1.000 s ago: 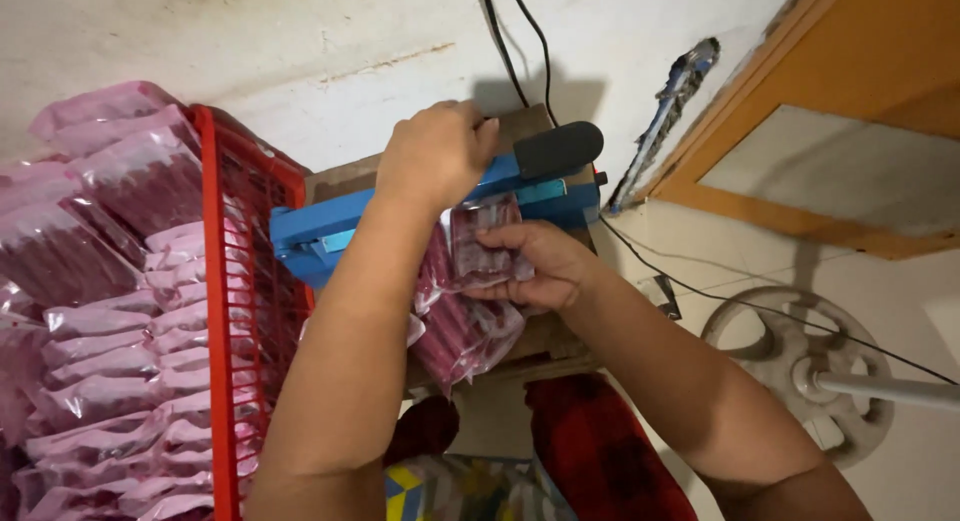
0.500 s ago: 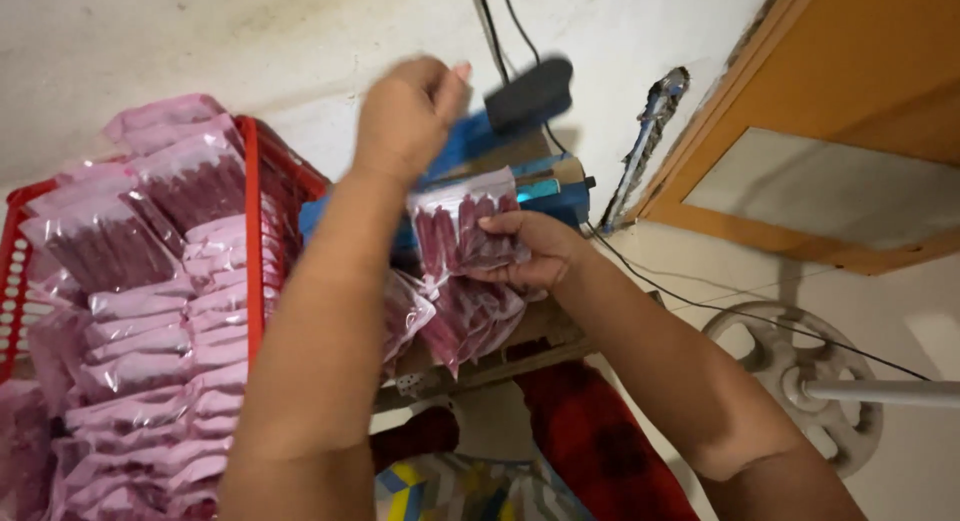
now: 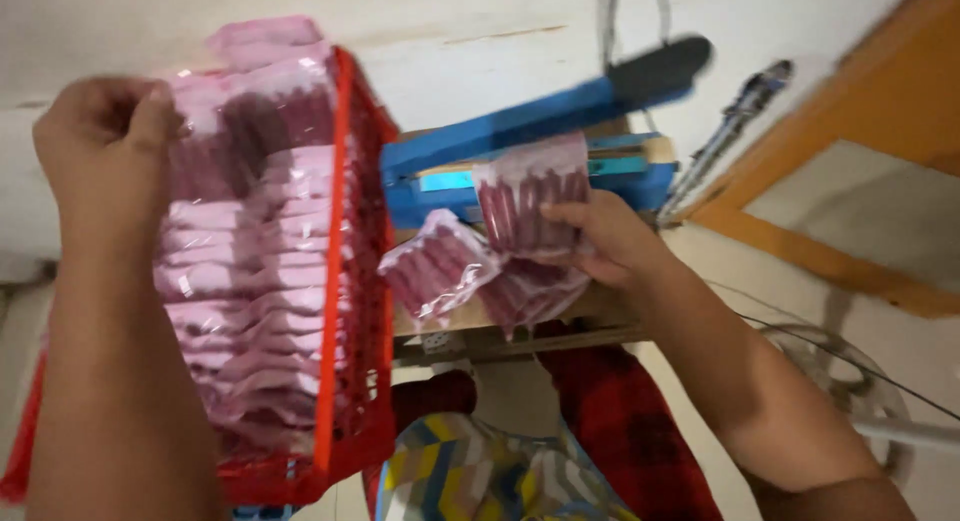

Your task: The person seals bags of food sticks using a manual impulse sealer. The person picks up individual pink bags containing several dark food sticks, aligns the open end in the sealer, presses the sealer arm down, and then places the sealed bags into a red crate.

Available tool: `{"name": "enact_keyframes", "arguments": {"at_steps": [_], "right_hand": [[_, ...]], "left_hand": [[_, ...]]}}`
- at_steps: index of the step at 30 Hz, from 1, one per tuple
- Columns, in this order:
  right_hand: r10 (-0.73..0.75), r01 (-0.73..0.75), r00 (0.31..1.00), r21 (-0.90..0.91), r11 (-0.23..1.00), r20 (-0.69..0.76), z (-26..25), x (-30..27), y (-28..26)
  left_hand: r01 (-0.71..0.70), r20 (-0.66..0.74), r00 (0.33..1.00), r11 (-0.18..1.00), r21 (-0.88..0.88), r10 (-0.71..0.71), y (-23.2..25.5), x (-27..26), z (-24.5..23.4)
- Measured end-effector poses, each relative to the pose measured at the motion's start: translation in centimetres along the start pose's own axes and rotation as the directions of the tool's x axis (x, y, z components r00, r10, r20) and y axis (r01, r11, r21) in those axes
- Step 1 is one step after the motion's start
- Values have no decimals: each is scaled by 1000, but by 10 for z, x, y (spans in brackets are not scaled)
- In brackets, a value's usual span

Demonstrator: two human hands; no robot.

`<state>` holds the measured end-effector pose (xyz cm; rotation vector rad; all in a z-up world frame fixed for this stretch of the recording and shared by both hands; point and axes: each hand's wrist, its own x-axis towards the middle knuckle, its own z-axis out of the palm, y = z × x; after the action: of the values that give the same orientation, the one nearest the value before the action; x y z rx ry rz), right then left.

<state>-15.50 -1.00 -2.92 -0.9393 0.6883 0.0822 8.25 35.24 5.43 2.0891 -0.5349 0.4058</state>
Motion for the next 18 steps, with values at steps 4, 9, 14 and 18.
{"name": "enact_keyframes", "arguments": {"at_steps": [4, 9, 14, 18], "right_hand": [[16, 24, 985, -222, 975, 173, 13, -20, 4], [-413, 296, 898, -902, 315, 151, -5, 5, 43], [-519, 365, 835, -889, 275, 183, -17, 2, 54], [-549, 386, 816, -877, 285, 180, -11, -13, 50]], "left_hand": [[83, -77, 995, 981, 174, -70, -83, -12, -28], [383, 12, 916, 886, 262, -400, -82, -16, -16], [151, -54, 989, 934, 323, -141, -119, 3, 26], [239, 0, 966, 888, 394, -260, -61, 17, 48]]}}
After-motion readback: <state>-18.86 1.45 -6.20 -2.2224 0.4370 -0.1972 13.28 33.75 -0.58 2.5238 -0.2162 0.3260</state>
